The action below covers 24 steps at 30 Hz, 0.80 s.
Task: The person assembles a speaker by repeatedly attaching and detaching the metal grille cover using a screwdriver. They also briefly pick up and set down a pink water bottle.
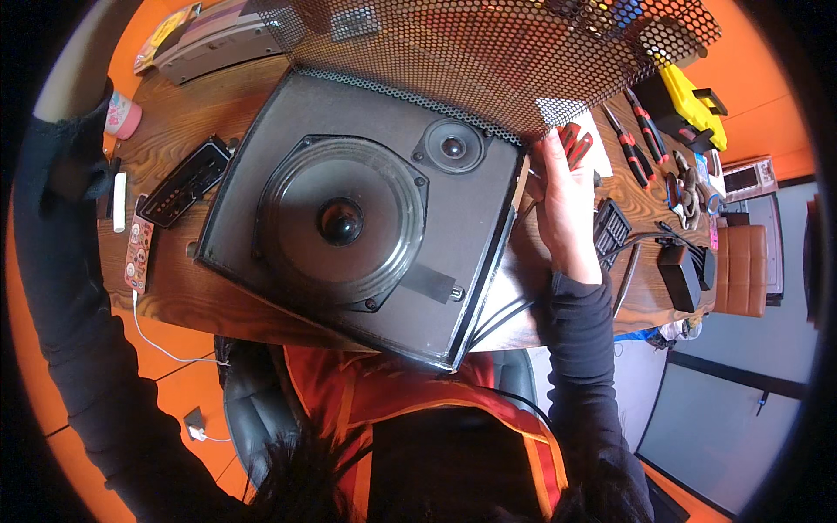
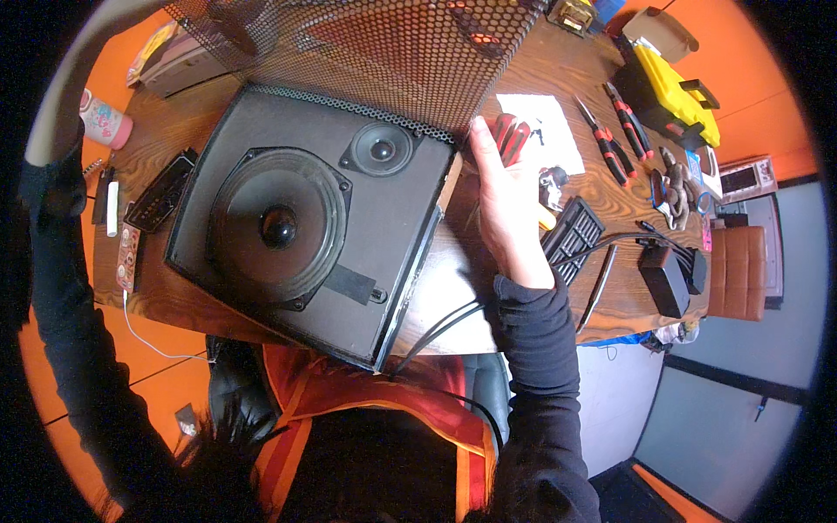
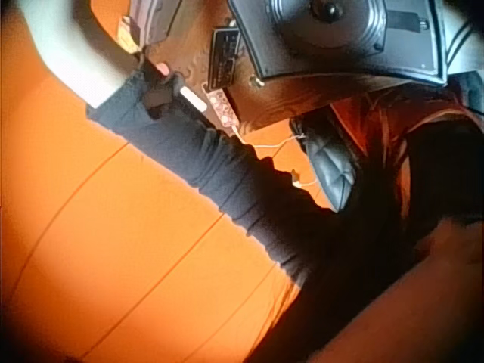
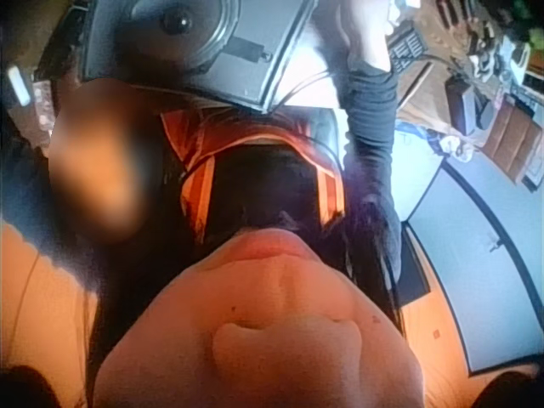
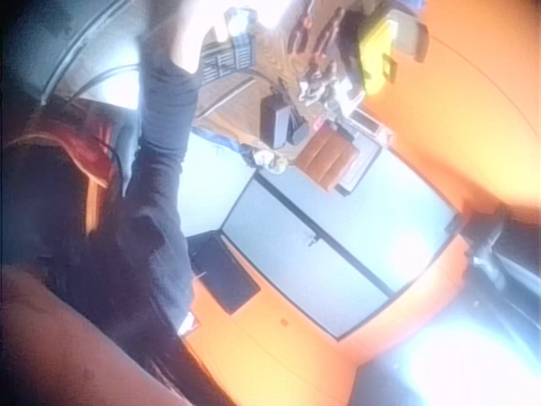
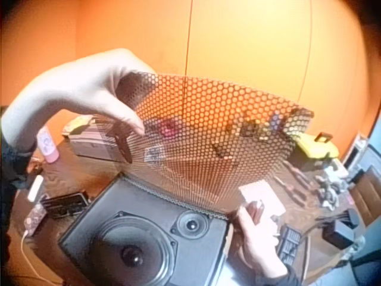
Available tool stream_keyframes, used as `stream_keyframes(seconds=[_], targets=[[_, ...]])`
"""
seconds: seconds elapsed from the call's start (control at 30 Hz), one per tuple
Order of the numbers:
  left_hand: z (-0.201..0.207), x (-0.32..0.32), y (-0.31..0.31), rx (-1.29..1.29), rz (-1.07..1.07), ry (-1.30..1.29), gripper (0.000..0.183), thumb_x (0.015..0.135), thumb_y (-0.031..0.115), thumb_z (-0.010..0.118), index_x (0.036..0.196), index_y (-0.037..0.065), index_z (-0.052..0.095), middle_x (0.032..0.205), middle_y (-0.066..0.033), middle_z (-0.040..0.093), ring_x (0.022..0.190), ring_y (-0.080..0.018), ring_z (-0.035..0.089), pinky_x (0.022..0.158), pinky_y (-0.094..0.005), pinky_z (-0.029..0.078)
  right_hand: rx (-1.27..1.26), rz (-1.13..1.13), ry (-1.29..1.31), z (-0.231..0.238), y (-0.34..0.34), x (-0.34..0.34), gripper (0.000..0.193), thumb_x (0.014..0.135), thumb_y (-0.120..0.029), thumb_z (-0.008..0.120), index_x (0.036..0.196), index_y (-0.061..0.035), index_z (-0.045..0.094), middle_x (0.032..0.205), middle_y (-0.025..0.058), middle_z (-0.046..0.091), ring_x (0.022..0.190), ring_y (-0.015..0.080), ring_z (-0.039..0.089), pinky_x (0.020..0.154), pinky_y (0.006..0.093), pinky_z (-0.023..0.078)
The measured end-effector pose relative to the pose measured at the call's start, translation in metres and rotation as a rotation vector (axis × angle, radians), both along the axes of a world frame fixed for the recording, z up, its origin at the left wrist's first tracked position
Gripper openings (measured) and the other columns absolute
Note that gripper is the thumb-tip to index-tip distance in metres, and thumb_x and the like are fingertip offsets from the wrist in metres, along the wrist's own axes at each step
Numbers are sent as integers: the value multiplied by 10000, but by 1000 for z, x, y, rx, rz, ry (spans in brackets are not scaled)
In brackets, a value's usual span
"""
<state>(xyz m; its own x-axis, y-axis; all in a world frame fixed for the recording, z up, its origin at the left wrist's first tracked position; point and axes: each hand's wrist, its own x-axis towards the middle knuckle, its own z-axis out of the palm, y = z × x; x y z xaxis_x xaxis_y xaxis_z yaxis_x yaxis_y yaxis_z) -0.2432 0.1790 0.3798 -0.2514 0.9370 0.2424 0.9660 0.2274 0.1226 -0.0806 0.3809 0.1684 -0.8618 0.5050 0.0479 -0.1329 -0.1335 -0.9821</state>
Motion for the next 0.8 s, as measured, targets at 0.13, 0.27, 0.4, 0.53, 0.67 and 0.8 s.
stream_keyframes(seconds=[0.13,0.27,0.4,0.53,0.67,0.8], targets=[[-11,6,2,93,18,9,262,703,137,755,815,-13,572,673,-31,589,589,-89,548,523,-240,441,-44,0,1,3,-3,0,121,913,-287,521,939,-172,494,810,-79,478,647,-1,398,480,157,264],[-10,1,6,64,17,43,252,709,141,749,819,-9,579,708,-49,619,614,-105,588,533,-230,479,-31,-23,-8,1,-1,0,127,906,-291,533,936,-171,504,799,-77,485,647,-1,412,484,152,277],[1,-16,15,-60,-83,68,246,715,140,742,764,-6,550,704,-67,620,611,-124,605,538,-237,503,32,-82,30,-4,1,0,156,897,-297,548,960,-156,526,808,-66,499,646,2,419,480,150,281],[17,-26,15,-193,-16,-169,265,720,134,734,722,-2,507,694,-107,619,638,-163,636,555,-266,535,159,-99,-8,-3,1,0,220,898,-323,543,972,-118,570,782,-64,528,564,-6,391,438,147,253],[13,-26,23,-145,131,-274,257,747,139,710,738,0,495,741,-165,630,663,-216,659,580,-305,565,-68,-99,-57,1,1,0,157,912,-266,528,959,-117,547,737,-68,522,502,-11,351,413,149,232],[12,-20,21,-145,115,-227,261,746,158,713,734,4,503,751,-158,632,656,-206,655,576,-294,553,-64,-142,-52,3,0,0,130,914,-235,528,900,-107,520,665,-65,465,452,6,315,387,165,213]])
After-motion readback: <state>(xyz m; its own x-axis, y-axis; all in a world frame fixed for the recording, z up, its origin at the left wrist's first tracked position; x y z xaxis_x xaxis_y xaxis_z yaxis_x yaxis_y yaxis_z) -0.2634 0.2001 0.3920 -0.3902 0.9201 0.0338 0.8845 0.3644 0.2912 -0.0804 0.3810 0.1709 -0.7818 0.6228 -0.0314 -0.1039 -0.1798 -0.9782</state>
